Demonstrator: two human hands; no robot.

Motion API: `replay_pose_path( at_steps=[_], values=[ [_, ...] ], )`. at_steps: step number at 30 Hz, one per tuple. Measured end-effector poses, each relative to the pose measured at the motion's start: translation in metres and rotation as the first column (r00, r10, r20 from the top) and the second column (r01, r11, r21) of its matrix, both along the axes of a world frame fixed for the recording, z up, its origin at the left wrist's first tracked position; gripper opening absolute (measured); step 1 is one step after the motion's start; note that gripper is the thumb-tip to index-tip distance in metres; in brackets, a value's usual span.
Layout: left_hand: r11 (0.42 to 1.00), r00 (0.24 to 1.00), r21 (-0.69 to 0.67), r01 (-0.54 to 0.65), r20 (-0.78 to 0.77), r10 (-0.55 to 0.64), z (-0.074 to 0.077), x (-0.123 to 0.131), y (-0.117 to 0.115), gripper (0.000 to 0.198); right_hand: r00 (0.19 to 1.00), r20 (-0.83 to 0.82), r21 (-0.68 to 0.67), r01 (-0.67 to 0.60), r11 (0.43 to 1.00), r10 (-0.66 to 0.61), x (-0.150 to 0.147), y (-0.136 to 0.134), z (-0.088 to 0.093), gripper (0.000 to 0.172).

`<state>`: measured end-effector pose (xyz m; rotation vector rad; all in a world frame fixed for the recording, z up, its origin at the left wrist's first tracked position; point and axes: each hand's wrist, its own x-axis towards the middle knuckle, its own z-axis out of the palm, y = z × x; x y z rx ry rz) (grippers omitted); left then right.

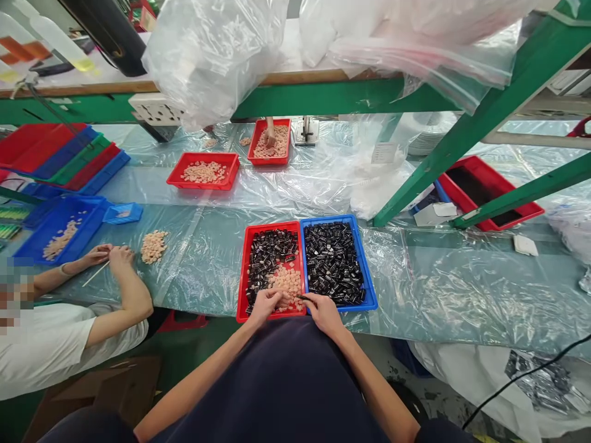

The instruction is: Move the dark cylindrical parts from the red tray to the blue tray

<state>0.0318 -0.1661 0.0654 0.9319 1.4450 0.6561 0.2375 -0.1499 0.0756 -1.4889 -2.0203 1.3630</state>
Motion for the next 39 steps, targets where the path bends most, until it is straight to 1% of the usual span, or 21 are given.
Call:
replay_pose_path(
  at_steps=[3, 5, 7, 9, 12, 14, 17, 21, 25, 28, 30, 33, 37, 39],
  values=[
    [0.994, 0.985, 0.071, 0.086, -0.154, -0.075, -0.003, -0.015, 0.007, 0.040, 0.989, 0.131, 0.017, 0.069, 0.997, -0.071, 0.014, 0.003, -0.008, 0.040],
    [0.984, 0.959, 0.112, 0.141, -0.260, -0.108, -0.004, -0.023, 0.010, 0.032, 0.964, 0.240, 0.063, 0.099, 0.993, -0.111, 0.028, 0.006, -0.011, 0.038],
    [0.974, 0.928, 0.133, 0.183, -0.351, -0.126, -0.007, -0.028, 0.011, 0.028, 0.934, 0.329, 0.126, 0.100, 0.987, -0.137, 0.039, 0.011, -0.012, 0.039],
    [0.966, 0.897, 0.135, 0.222, -0.417, -0.148, -0.009, -0.030, 0.011, 0.027, 0.913, 0.383, 0.185, 0.075, 0.980, -0.142, 0.045, 0.020, -0.011, 0.042],
    [0.953, 0.860, 0.121, 0.278, -0.473, -0.191, -0.011, -0.032, 0.010, 0.023, 0.887, 0.444, 0.242, 0.018, 0.970, -0.127, 0.043, 0.039, -0.011, 0.036],
    [0.948, 0.845, 0.108, 0.300, -0.492, -0.211, -0.011, -0.033, 0.010, 0.021, 0.862, 0.495, 0.257, -0.021, 0.966, -0.113, 0.040, 0.053, -0.015, 0.034],
    [0.948, 0.829, 0.095, 0.304, -0.518, -0.213, -0.012, -0.037, 0.007, 0.024, 0.817, 0.571, 0.246, -0.082, 0.966, -0.076, 0.039, 0.070, -0.027, 0.030],
    [0.964, 0.796, 0.067, 0.257, -0.581, -0.172, -0.011, -0.051, -0.005, 0.025, 0.786, 0.619, 0.221, -0.179, 0.959, 0.004, 0.047, 0.078, -0.037, 0.024],
    [0.976, 0.732, 0.018, 0.216, -0.664, -0.150, -0.010, -0.065, -0.023, 0.027, 0.783, 0.621, 0.215, -0.227, 0.950, 0.047, 0.052, 0.081, -0.036, 0.017],
    [0.976, 0.678, -0.010, 0.217, -0.718, -0.158, -0.010, -0.067, -0.032, 0.027, 0.805, 0.593, 0.229, -0.207, 0.951, 0.032, 0.051, 0.082, -0.029, 0.017],
    [0.973, 0.647, -0.020, 0.231, -0.744, -0.168, -0.011, -0.063, -0.033, 0.027, 0.830, 0.557, 0.248, -0.169, 0.954, 0.002, 0.044, 0.081, -0.022, 0.021],
    [0.963, 0.613, -0.027, 0.268, -0.766, -0.193, -0.017, -0.052, -0.030, 0.026, 0.886, 0.463, 0.261, -0.128, 0.957, -0.008, 0.022, 0.075, -0.013, 0.025],
    [0.945, 0.581, -0.044, 0.323, -0.779, -0.235, -0.027, -0.039, -0.019, 0.029, 0.948, 0.305, 0.209, -0.158, 0.965, 0.089, -0.021, 0.062, -0.013, 0.019],
    [0.941, 0.577, -0.046, 0.335, -0.780, -0.243, -0.029, -0.038, -0.014, 0.031, 0.960, 0.254, 0.177, -0.162, 0.971, 0.114, -0.037, 0.056, -0.014, 0.028]
  ],
)
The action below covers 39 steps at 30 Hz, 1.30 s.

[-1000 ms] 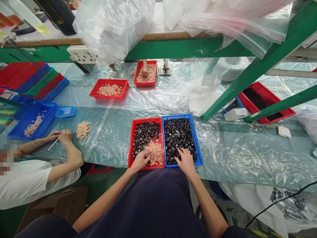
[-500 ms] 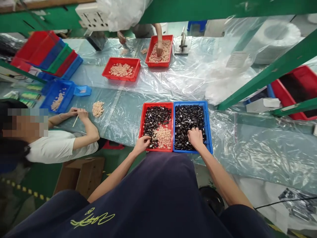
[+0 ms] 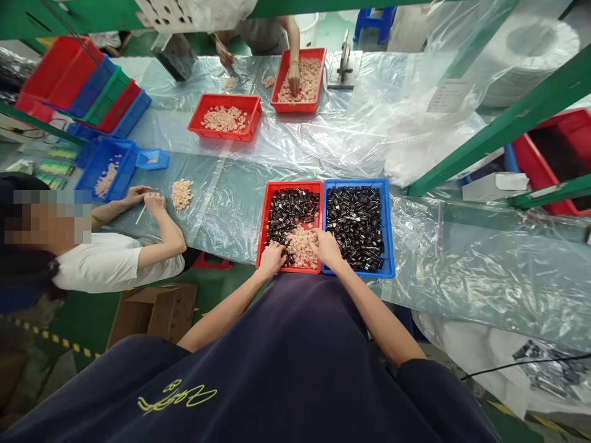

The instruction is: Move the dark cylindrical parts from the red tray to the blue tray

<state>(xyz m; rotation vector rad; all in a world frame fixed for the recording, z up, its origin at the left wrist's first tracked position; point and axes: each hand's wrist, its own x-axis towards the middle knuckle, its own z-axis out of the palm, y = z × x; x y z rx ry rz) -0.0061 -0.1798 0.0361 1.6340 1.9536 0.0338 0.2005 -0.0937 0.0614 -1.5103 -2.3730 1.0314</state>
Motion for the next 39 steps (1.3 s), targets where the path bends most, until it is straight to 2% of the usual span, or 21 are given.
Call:
replay_pose_path(
  at_steps=[4, 9, 14, 19, 25, 29, 34, 39],
  values=[
    [1.000, 0.998, 0.003, 0.020, 0.059, -0.020, 0.005, -0.001, 0.006, 0.030, 0.998, -0.063, -0.065, -0.033, 0.997, 0.029, -0.009, -0.014, 0.004, 0.032],
    [0.996, 0.959, 0.019, 0.090, 0.267, -0.092, 0.030, 0.013, 0.002, 0.022, 0.980, -0.138, -0.115, -0.161, 0.980, 0.145, -0.006, -0.033, 0.009, 0.044],
    [0.998, 0.898, 0.031, 0.058, 0.436, -0.066, 0.055, 0.034, 0.000, 0.027, 0.946, -0.189, -0.214, -0.303, 0.929, 0.265, 0.001, -0.039, 0.005, 0.036],
    [0.998, 0.829, -0.037, 0.050, 0.559, -0.021, 0.067, 0.037, -0.001, 0.034, 0.928, -0.150, -0.252, -0.369, 0.895, 0.341, 0.013, -0.040, 0.013, 0.033],
    [0.993, 0.776, -0.081, 0.085, 0.630, -0.015, 0.074, 0.036, -0.001, 0.031, 0.913, -0.044, -0.286, -0.401, 0.870, 0.406, 0.018, -0.043, 0.023, 0.031],
    [0.991, 0.773, -0.103, 0.085, 0.634, -0.001, 0.076, 0.039, -0.003, 0.030, 0.899, 0.000, -0.315, -0.415, 0.853, 0.438, 0.017, -0.044, 0.025, 0.032],
    [0.989, 0.768, -0.145, 0.037, 0.637, 0.064, 0.073, 0.042, -0.009, 0.023, 0.878, 0.053, -0.335, -0.433, 0.837, 0.476, 0.015, -0.047, 0.029, 0.033],
    [0.977, 0.735, -0.203, -0.060, 0.653, 0.181, 0.063, 0.042, -0.013, 0.020, 0.849, 0.073, -0.324, -0.476, 0.818, 0.523, 0.011, -0.045, 0.027, 0.032]
  ],
)
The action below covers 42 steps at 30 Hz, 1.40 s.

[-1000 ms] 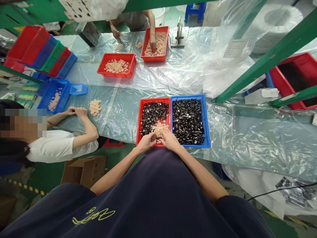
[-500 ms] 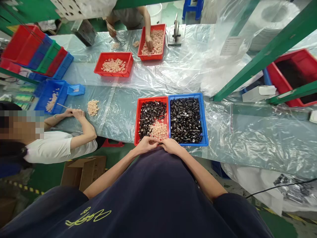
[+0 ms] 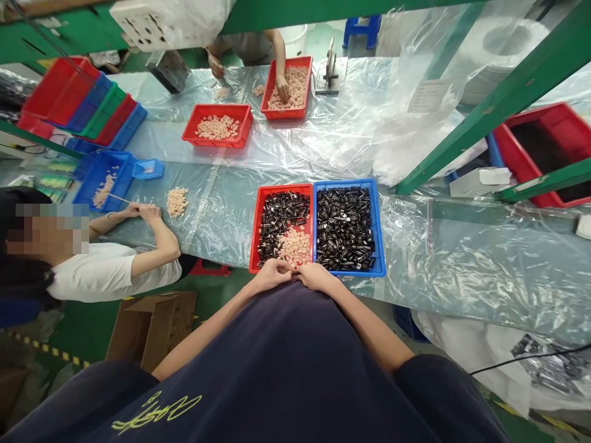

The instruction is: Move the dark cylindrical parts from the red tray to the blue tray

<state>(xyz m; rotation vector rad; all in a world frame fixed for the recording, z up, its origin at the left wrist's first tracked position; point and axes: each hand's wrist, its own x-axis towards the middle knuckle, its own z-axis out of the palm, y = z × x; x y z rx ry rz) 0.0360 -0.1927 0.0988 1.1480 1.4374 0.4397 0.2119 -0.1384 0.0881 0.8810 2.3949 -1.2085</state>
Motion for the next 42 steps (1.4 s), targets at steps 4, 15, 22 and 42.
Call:
replay_pose_path(
  at_steps=[4, 15, 22, 42],
  values=[
    [0.996, 0.996, -0.032, -0.089, 0.008, 0.089, -0.007, 0.002, -0.001, 0.019, 1.000, 0.002, 0.019, -0.008, 1.000, 0.008, -0.001, 0.003, -0.006, 0.030],
    [0.992, 0.992, -0.032, -0.124, -0.016, 0.124, -0.026, 0.011, 0.016, 0.033, 0.947, -0.110, 0.018, 0.306, 0.952, -0.302, 0.015, -0.001, -0.014, 0.028],
    [1.000, 0.946, 0.013, 0.029, -0.322, -0.023, -0.024, -0.024, 0.038, 0.035, 0.741, -0.151, 0.177, 0.671, 0.720, -0.654, 0.070, 0.013, -0.027, 0.044],
    [0.986, 0.883, -0.083, 0.142, -0.439, -0.164, -0.026, -0.031, 0.023, 0.028, 0.805, -0.276, -0.131, 0.510, 0.850, -0.525, -0.008, -0.004, -0.013, 0.029]
  ],
)
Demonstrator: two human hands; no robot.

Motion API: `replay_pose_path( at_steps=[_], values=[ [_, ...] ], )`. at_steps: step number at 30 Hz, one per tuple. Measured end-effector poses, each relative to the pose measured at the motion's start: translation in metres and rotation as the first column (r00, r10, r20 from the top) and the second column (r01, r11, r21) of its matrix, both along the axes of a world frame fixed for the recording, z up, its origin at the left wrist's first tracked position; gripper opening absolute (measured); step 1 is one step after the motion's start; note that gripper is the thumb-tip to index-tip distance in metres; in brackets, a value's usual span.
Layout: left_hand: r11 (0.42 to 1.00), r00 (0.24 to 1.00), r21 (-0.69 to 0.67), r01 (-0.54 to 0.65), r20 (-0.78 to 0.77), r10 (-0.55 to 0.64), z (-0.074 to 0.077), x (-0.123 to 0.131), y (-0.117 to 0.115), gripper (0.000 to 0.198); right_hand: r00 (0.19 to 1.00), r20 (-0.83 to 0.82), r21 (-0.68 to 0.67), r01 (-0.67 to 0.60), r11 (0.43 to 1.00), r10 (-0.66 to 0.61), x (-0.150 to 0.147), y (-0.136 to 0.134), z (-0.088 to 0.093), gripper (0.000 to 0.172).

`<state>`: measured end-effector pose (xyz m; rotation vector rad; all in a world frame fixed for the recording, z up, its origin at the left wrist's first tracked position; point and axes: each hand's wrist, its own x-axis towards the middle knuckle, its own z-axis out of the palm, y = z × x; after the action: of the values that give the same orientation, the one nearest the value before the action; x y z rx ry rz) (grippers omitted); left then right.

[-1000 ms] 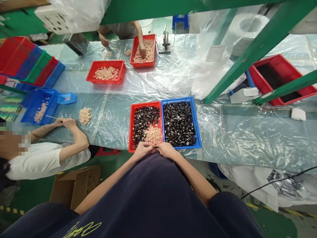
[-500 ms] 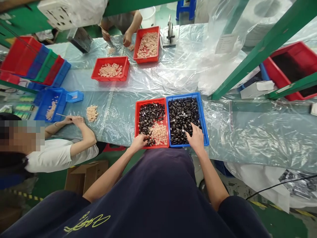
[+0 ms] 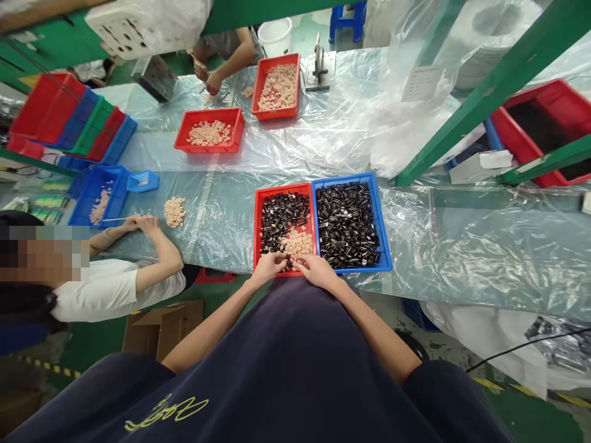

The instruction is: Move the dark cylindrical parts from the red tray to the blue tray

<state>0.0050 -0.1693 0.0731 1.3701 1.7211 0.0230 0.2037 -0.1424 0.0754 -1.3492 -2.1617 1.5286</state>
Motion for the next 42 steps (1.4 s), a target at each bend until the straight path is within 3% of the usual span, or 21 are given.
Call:
replay_pose_path(
  at_steps=[5, 11, 17, 24, 32, 42],
  values=[
    [0.988, 0.976, 0.157, -0.003, 0.217, -0.031, 0.015, 0.026, -0.007, 0.031, 0.997, 0.029, -0.061, -0.067, 0.996, 0.069, -0.007, 0.003, 0.000, 0.036],
    [0.970, 0.989, 0.237, -0.047, 0.148, 0.012, 0.023, 0.034, -0.012, 0.024, 0.975, 0.163, -0.040, -0.144, 0.989, 0.148, -0.002, 0.001, 0.001, 0.035],
    [0.969, 0.967, 0.246, -0.015, 0.249, -0.049, 0.027, 0.031, -0.020, 0.024, 0.943, 0.197, -0.089, -0.254, 0.963, 0.267, 0.001, -0.011, -0.003, 0.034],
    [0.980, 0.937, 0.198, -0.003, 0.342, -0.067, 0.029, 0.029, -0.026, 0.025, 0.936, 0.167, -0.139, -0.290, 0.947, 0.311, -0.001, -0.006, -0.003, 0.024],
    [0.992, 0.902, 0.126, 0.011, 0.427, -0.064, 0.020, 0.034, -0.011, 0.020, 0.940, 0.210, -0.133, -0.246, 0.960, 0.270, 0.005, -0.008, 0.003, 0.024],
    [0.980, 0.893, 0.053, -0.191, 0.423, 0.151, -0.001, 0.054, 0.003, 0.015, 0.883, 0.454, -0.033, -0.120, 0.992, 0.122, 0.005, 0.003, 0.007, 0.035]
  ],
)
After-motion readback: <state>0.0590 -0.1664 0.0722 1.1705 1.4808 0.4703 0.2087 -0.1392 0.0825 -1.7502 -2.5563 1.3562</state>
